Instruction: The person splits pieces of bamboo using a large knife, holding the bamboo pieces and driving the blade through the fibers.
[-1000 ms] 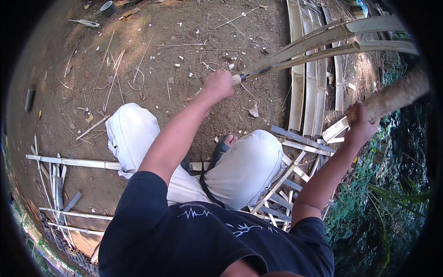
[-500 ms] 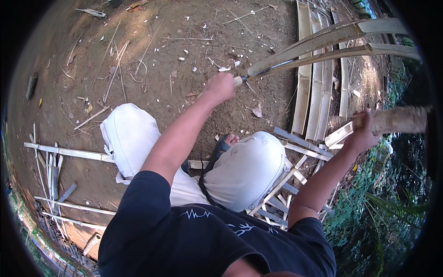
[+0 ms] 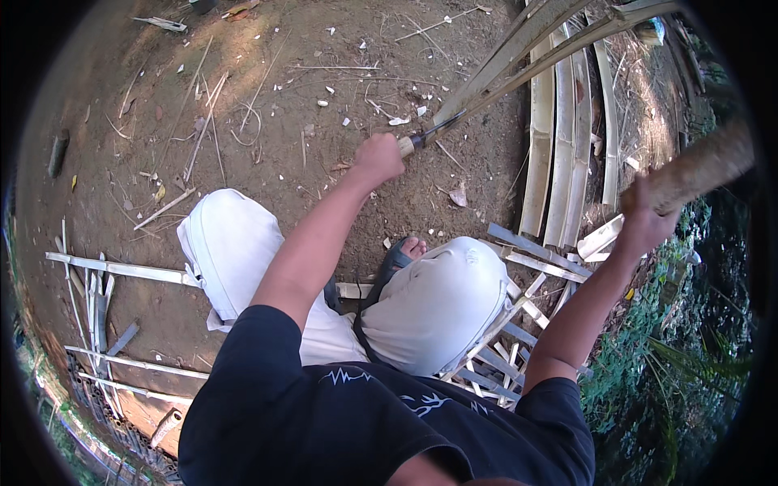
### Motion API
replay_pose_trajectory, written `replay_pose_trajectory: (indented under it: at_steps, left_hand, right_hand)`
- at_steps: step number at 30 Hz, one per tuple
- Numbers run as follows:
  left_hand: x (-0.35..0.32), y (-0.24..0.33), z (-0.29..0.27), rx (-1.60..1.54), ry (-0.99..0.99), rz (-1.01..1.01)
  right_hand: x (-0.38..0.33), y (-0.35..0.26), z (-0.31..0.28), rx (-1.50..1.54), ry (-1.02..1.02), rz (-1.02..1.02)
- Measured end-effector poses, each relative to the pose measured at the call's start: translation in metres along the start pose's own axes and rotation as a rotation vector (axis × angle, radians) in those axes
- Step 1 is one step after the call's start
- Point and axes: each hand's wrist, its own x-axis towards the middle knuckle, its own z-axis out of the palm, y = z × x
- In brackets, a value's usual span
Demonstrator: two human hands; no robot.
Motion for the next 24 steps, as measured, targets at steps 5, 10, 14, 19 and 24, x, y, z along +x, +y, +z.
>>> replay_pose_trajectory:
  at_steps: [5, 10, 14, 19, 24]
  left_hand:
    - [0.001, -0.002, -0.006, 0.006, -0.020, 0.047]
    - [0.008, 0.007, -0.016, 0.001, -0.010, 0.047]
    - [-0.001, -0.003, -0.007, -0.039, 0.010, 0.044]
    - [-0.002, 0.003, -0.003, 0.001, -0.055, 0.089]
    - [0.028, -0.007, 0.028, 0.020, 0.016, 0.117]
  right_hand:
    - [-0.073, 0.026, 0.091, 0.256, 0.326, 0.209]
    - [-0.177, 0.099, 0.110, -0.246, -0.894, 0.685]
    - [-0.050, 0.035, 0.066, 0.054, -0.491, 0.478]
    - [0.034, -0.012, 0.030, 0.810, 0.293, 0.085]
    - [-0.236, 0.154, 0.128, -0.360, -0.709, 0.495]
